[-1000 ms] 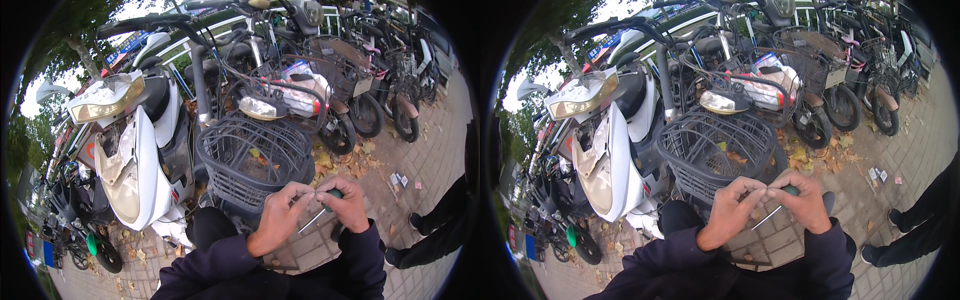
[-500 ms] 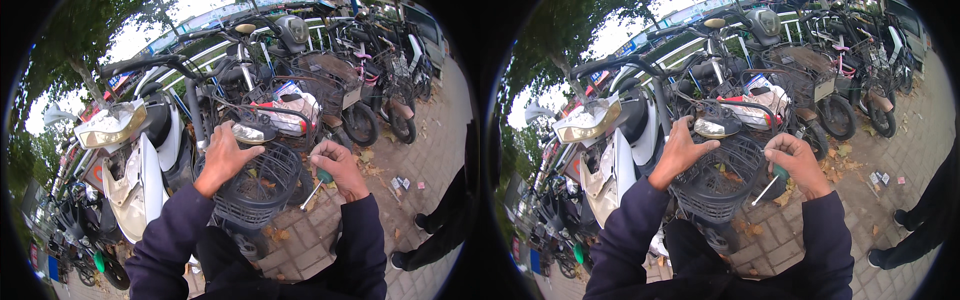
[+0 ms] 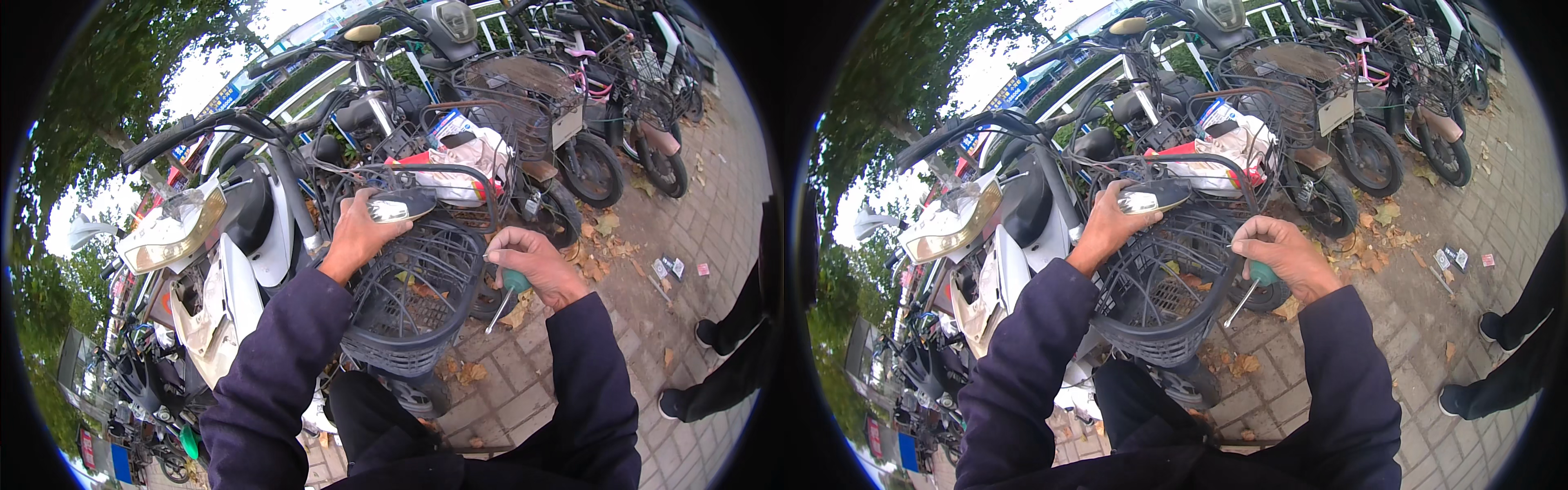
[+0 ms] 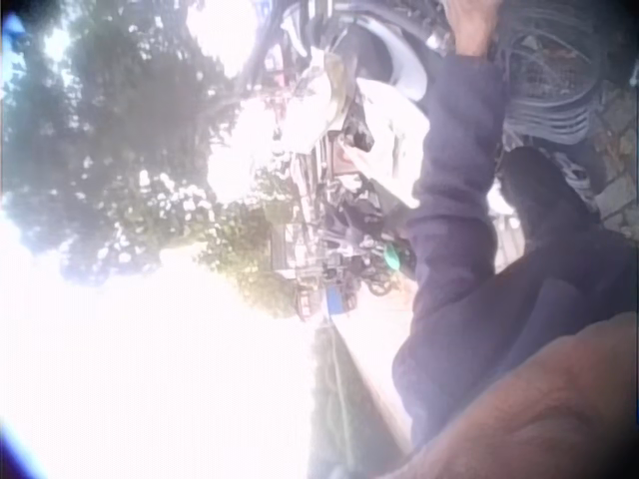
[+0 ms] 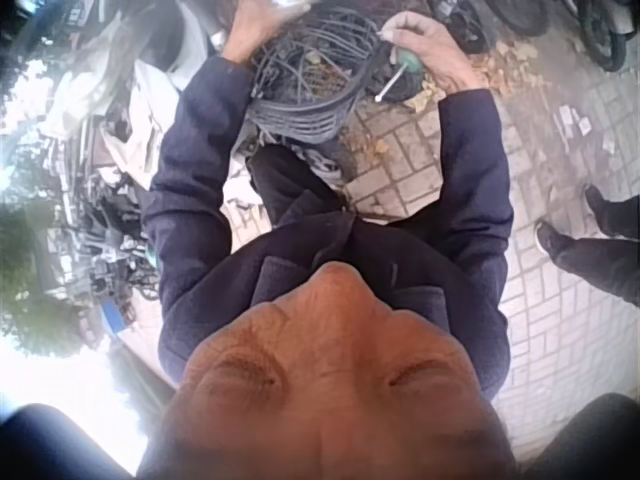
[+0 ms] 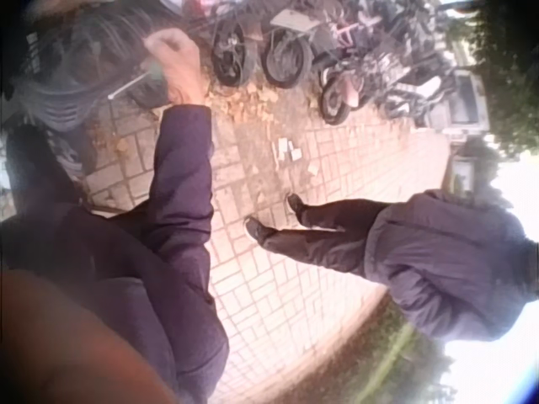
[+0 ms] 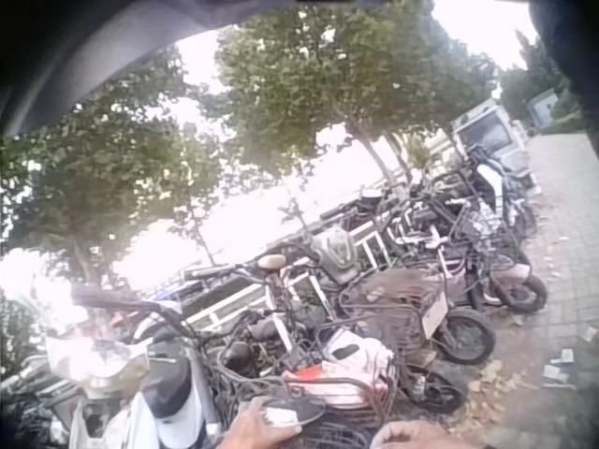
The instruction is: The person uses a screwdriver to remove screws from a scooter headlight cover, detaches the cover, and then reattaches it by screwing it back in place. The task is performed outdoors on a paved area with several scooters nearby.
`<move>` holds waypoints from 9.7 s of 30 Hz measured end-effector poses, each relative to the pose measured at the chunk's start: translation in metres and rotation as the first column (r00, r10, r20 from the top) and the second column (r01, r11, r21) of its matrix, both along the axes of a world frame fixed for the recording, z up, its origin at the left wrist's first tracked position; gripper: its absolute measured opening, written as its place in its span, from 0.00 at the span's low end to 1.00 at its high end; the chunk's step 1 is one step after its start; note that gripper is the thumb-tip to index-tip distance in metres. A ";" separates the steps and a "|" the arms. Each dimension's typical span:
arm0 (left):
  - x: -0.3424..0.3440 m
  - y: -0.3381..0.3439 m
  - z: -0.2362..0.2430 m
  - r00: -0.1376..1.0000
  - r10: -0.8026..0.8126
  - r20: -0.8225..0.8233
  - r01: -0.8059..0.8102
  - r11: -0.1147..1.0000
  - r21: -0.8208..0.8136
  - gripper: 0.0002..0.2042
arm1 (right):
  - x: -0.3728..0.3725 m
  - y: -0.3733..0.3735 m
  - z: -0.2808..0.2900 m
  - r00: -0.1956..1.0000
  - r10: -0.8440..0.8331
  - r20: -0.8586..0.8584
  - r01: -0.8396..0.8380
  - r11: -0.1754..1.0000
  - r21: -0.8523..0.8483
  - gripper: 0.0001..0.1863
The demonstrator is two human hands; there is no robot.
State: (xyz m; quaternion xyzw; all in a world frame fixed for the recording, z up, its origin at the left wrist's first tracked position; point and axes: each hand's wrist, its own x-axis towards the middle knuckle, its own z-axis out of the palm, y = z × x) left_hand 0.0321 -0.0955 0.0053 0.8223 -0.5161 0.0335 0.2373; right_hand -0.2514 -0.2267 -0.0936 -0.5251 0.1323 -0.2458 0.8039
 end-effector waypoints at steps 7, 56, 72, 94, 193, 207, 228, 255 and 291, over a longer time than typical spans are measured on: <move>-0.005 0.009 0.013 0.987 -0.156 -0.024 0.153 0.985 -0.084 0.38 | 0.008 -0.001 0.000 1.000 -0.018 -0.024 0.018 1.000 -0.016 0.07; -0.012 0.089 0.027 0.012 -0.764 -0.645 -0.311 0.610 -0.729 0.33 | 0.054 0.108 0.169 0.949 -0.235 0.212 0.297 0.432 -0.851 0.03; -0.010 0.095 0.013 -0.166 -0.780 -0.604 -0.351 0.619 -0.703 0.30 | 0.139 0.147 0.235 0.932 -0.357 -0.061 -0.046 0.048 -0.998 0.06; -0.004 0.084 0.001 -0.114 -0.822 -0.558 -0.352 0.559 -0.750 0.28 | 0.152 0.163 0.238 0.882 -0.467 -0.060 -0.160 -0.178 -0.971 0.07; -0.006 0.088 0.002 -0.023 -0.864 -0.503 -0.356 0.477 -0.803 0.33 | 0.099 0.142 0.265 0.981 -0.032 -0.189 -0.139 0.564 -0.814 0.22; -0.010 0.096 0.005 0.029 -0.872 -0.489 -0.387 0.441 -0.810 0.37 | 0.104 0.148 0.262 0.981 -0.111 -0.161 -0.104 0.400 -0.911 0.21; -0.014 0.101 0.011 0.040 -0.859 -0.510 -0.386 0.457 -0.801 0.38 | 0.101 0.136 0.251 0.985 -0.106 -0.134 -0.074 0.438 -0.896 0.29; -0.012 0.098 0.010 -0.064 -0.868 -0.493 -0.394 0.475 -0.786 0.36 | 0.101 0.134 0.239 0.986 -0.141 -0.091 -0.008 0.502 -0.865 0.32; -0.019 0.104 0.013 0.250 -0.833 -0.494 -0.326 0.408 -0.853 0.47 | 0.084 0.141 0.247 0.965 -0.174 -0.196 -0.096 0.461 -0.882 0.22</move>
